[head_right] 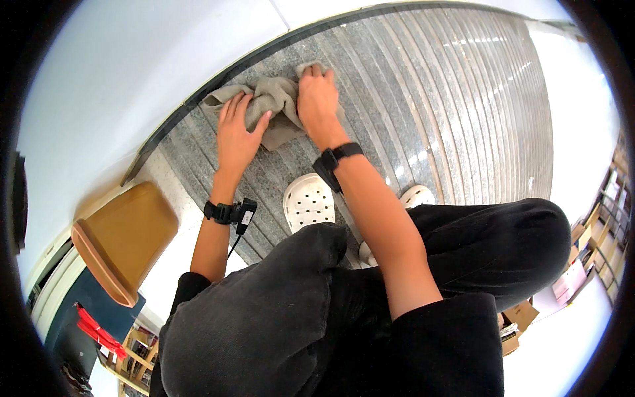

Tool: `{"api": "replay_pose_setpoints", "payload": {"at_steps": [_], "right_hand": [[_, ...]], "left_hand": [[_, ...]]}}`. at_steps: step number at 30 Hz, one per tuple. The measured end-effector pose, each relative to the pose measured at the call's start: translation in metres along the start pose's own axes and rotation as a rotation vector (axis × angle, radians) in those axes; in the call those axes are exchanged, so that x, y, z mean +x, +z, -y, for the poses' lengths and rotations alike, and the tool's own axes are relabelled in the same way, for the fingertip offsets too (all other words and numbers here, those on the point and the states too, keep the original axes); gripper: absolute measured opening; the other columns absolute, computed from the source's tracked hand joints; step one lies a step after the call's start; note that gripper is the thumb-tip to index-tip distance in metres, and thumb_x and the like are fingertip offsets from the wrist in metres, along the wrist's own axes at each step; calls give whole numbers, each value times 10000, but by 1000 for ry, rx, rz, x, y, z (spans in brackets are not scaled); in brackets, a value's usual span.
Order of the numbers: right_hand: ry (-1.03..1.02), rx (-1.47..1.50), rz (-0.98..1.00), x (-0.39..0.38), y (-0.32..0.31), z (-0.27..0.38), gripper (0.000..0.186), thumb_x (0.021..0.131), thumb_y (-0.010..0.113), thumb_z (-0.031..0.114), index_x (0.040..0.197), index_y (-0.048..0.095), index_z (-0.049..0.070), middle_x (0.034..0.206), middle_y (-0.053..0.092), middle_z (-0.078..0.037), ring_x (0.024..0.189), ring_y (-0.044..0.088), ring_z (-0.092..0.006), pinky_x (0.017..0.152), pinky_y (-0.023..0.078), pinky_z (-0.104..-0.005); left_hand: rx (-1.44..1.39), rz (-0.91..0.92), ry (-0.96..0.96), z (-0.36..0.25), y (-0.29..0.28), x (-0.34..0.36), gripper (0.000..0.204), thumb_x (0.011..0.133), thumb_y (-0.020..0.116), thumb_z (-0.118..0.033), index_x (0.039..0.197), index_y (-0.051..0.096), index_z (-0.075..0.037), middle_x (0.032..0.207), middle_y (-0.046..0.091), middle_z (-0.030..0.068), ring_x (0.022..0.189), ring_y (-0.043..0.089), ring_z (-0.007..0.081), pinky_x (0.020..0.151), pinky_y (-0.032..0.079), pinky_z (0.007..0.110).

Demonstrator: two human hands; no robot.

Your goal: The person kneels on a grey tiled floor and wipes the surface with a grey cloth. They repeatedly dip the cloth into a nearby bucket of water to wet it and continue scrubbing the floor area in front of them.

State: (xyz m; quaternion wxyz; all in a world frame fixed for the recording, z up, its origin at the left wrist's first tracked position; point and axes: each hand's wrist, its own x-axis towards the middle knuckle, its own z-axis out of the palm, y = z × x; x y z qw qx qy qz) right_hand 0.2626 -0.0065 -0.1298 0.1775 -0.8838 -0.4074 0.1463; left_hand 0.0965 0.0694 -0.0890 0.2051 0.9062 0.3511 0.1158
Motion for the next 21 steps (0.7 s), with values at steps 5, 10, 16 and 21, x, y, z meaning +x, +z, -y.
{"api": "replay_pose_setpoints", "payload": {"at_steps": [5,10,16,21], "right_hand": [[294,313,-30,-15,-16,-8,290,785,588,-13,1063,660,-57,979,670,-249,912,603,-424,806,509,-486],[12,471,-312,2,-1,3,330,813,570,3,1130,646,-52,1134,652,-254,1002,594,-434,942,471,-475],[-228,232,-242,30,44,24,423,790,617,4,1214,603,4,1345,573,-182,1144,520,-406,975,482,-427],[-250,127,-78,13,21,26,397,758,655,-7,1154,623,12,1319,587,-130,1112,533,-363,946,499,-414]], "left_hand": [[-198,93,-29,-2,2,-14,325,823,744,-150,1098,624,-28,1130,564,124,1105,534,326,928,454,417],[-234,83,-35,-5,2,-29,291,799,744,-116,1044,616,-27,1120,561,103,1090,537,313,889,477,400],[66,-149,-60,8,-8,-28,345,810,736,-158,1119,623,-56,1181,557,98,1117,531,325,927,449,427],[56,-114,-68,18,-4,-35,371,819,721,-178,1157,613,-67,1240,549,103,1132,524,333,946,418,462]]}}
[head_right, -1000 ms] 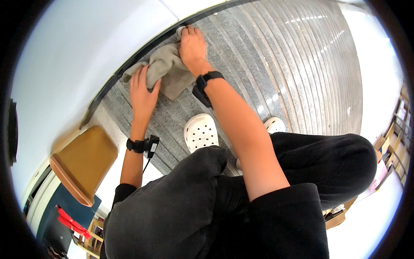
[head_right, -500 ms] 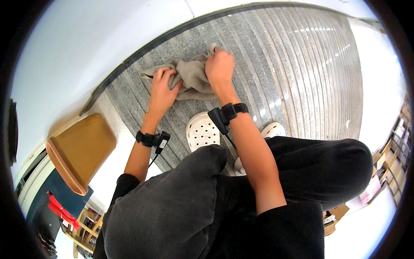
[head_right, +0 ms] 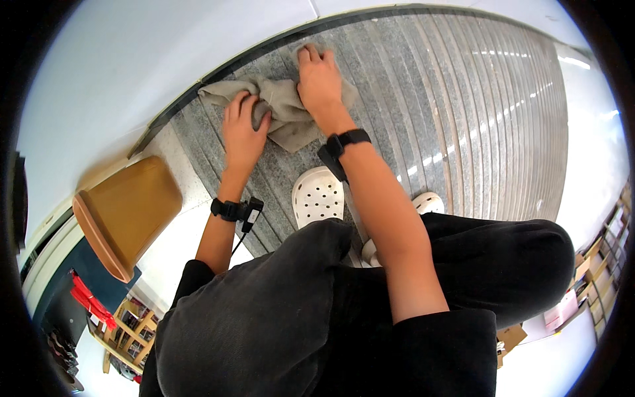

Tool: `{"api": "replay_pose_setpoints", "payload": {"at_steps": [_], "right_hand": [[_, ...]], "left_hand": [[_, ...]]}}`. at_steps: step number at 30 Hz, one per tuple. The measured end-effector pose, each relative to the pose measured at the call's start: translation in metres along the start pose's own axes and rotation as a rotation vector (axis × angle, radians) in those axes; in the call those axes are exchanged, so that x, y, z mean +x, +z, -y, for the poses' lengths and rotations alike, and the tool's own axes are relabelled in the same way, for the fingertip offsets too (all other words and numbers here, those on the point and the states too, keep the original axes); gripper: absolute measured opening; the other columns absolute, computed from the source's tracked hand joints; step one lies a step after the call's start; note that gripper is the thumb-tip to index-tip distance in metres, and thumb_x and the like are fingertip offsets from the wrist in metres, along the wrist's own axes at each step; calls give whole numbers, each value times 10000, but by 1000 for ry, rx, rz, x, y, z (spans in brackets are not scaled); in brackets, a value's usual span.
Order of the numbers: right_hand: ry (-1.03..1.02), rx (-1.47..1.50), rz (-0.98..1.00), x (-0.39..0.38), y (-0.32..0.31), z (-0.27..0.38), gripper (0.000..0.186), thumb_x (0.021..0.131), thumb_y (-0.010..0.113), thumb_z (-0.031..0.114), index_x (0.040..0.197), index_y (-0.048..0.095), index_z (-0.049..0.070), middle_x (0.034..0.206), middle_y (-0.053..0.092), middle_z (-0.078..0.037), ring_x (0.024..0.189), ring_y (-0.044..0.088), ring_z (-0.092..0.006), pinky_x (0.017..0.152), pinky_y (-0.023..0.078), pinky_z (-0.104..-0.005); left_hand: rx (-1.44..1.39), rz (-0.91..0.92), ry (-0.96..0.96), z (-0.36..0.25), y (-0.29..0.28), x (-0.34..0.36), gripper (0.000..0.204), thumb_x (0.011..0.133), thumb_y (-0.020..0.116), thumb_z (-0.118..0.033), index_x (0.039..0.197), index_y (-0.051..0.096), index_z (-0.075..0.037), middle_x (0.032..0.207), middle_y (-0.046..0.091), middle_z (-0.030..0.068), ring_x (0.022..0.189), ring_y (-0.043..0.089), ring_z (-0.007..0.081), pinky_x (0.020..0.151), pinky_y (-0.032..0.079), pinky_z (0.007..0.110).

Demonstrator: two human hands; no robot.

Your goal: The person kneels on a grey tiled floor and wipes the surface with a grey cloth. They repeatedly dip the cloth into a nearby bucket of water to wet it and continue scrubbing the floor area in front of them.

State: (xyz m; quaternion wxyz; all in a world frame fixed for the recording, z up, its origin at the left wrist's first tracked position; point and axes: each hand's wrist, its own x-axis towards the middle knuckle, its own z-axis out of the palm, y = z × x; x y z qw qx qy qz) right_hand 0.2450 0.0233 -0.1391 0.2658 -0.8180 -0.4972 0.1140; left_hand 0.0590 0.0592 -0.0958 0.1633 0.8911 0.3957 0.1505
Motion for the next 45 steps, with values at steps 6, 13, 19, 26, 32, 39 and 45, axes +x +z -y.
{"api": "replay_pose_setpoints", "payload": {"at_steps": [6,13,19,26,32,39,45], "right_hand": [[170,89,56,-24,-23,6,387,768,613,-22,1153,635,18,1204,652,-144,1025,566,-376,894,502,-426],[-95,115,-169,11,20,7,424,784,582,-36,1200,632,25,1252,642,-141,1085,562,-369,941,484,-418],[-207,98,-31,-15,3,1,445,788,545,-42,1214,625,56,1285,629,-122,1081,559,-362,954,473,-440],[-43,126,1,-16,-11,22,452,739,588,-9,1187,602,53,1265,627,-115,1091,543,-358,933,465,-434],[-23,-14,-71,9,20,37,424,750,612,-11,1171,583,23,1273,606,-137,1123,532,-357,954,469,-433],[22,222,214,-22,-30,37,427,767,576,-33,1182,613,61,1160,669,-133,1111,551,-341,899,510,-415],[-356,217,54,-3,-1,74,424,802,581,7,1219,608,76,1278,625,-97,1114,558,-303,952,485,-375]], "left_hand": [[-65,92,-64,-9,-4,-7,344,816,704,-128,1133,611,-29,1156,585,116,1083,546,330,895,470,424],[-110,-90,-102,-14,-1,10,279,835,667,-73,1111,649,-38,1201,634,115,1107,585,322,920,488,400],[-93,-65,-61,-16,13,5,287,836,651,-62,1122,642,-34,1211,643,118,1116,581,334,937,479,410],[-93,-111,-84,-10,1,-3,284,833,637,-4,1116,640,-31,1168,619,111,1078,565,337,910,469,414],[-1,-145,-108,3,-10,23,270,888,609,-34,1158,619,-25,1209,598,129,1117,543,347,958,438,419],[-35,-57,-24,17,-7,-14,297,848,630,-27,1144,614,-29,1171,589,134,1093,536,355,941,442,429],[140,-260,-234,35,-32,-14,320,832,635,-21,1151,621,-40,1167,584,127,1090,544,345,950,428,442]]}}
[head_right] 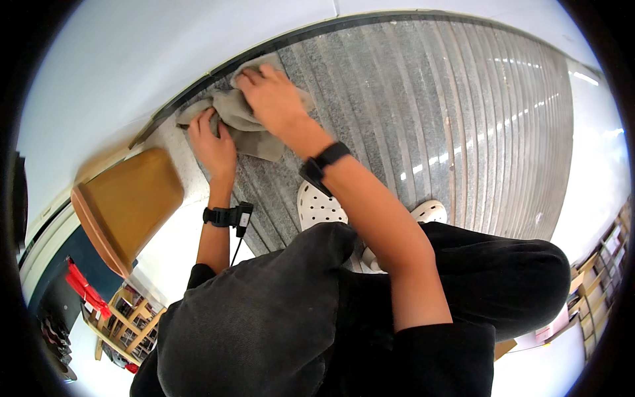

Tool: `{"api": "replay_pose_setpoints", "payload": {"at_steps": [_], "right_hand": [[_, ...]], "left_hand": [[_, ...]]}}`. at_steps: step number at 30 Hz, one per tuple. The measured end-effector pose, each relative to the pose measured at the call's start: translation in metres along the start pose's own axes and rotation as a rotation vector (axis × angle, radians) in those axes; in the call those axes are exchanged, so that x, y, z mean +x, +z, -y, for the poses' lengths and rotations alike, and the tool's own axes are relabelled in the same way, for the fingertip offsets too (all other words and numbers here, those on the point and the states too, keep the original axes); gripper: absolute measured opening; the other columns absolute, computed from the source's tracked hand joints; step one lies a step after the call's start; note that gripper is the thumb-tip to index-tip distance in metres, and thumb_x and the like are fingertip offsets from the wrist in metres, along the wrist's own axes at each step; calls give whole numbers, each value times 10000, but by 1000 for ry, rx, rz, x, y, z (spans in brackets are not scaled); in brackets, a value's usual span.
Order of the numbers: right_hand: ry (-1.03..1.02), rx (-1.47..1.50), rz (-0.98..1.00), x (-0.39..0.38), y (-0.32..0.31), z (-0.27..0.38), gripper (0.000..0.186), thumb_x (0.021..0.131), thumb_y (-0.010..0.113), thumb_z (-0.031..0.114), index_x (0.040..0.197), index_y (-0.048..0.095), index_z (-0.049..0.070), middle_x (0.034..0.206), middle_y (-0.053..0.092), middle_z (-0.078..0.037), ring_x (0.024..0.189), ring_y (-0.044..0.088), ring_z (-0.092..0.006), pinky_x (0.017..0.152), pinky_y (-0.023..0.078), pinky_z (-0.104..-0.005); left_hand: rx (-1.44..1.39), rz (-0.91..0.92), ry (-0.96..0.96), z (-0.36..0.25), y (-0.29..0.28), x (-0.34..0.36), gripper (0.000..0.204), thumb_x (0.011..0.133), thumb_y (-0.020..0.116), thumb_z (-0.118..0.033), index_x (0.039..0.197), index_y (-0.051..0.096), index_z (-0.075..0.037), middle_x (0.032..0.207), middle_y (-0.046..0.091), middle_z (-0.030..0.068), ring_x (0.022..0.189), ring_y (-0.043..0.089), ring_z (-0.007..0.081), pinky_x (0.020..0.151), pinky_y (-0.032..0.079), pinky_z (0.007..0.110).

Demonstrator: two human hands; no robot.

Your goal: The person kneels on a grey tiled floor and wipes the surface with a grey cloth. They repeatedly dip the cloth into a nearby bucket of water to wet it and continue scrubbing the floor area in front of them.

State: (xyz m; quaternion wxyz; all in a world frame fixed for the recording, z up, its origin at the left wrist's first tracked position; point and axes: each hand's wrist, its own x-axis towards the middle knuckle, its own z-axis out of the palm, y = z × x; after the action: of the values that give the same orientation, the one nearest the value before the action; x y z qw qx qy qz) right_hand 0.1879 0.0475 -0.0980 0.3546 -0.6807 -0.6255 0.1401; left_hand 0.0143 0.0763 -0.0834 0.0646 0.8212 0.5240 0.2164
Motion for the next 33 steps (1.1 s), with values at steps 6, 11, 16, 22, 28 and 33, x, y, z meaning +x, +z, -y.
{"api": "replay_pose_setpoints", "payload": {"at_steps": [6,11,16,22,28,33], "right_hand": [[-30,-355,75,-2,26,2,378,834,583,118,1205,606,50,1320,587,-48,1122,528,-235,924,463,-325],[1,-545,206,6,29,11,430,841,606,169,1256,599,56,1273,597,-53,1128,507,-224,895,452,-313],[-185,-546,367,15,-8,-29,434,858,622,217,1282,607,131,1292,593,-22,1130,522,-230,930,461,-318],[-260,-487,200,-1,-45,-128,441,925,568,230,1364,567,276,1373,545,159,1058,564,-159,925,478,-291],[-107,-685,297,-21,-72,-146,565,917,591,148,1458,480,270,1488,435,200,1069,533,-134,870,445,-267],[329,-598,187,-43,-61,-136,548,885,610,90,1420,514,152,1493,464,63,1138,526,-233,886,464,-338]], "left_hand": [[179,102,104,-3,12,11,440,852,592,-60,1276,528,36,1329,519,192,1199,470,402,1031,372,484],[100,148,101,-7,23,2,516,842,573,-43,1328,456,89,1426,442,246,1297,384,458,1082,328,523],[32,208,168,-28,33,5,527,872,564,-75,1349,436,109,1454,408,278,1344,349,462,1107,308,521],[-78,361,332,-91,74,15,598,917,581,-194,1367,397,154,1475,351,325,1393,293,471,1140,261,533],[-8,445,349,-130,113,24,669,950,577,-271,1427,328,126,1516,272,330,1407,255,460,1143,217,534],[-154,467,450,-112,111,23,689,939,613,-290,1465,332,56,1554,289,232,1442,246,383,1163,206,513]]}}
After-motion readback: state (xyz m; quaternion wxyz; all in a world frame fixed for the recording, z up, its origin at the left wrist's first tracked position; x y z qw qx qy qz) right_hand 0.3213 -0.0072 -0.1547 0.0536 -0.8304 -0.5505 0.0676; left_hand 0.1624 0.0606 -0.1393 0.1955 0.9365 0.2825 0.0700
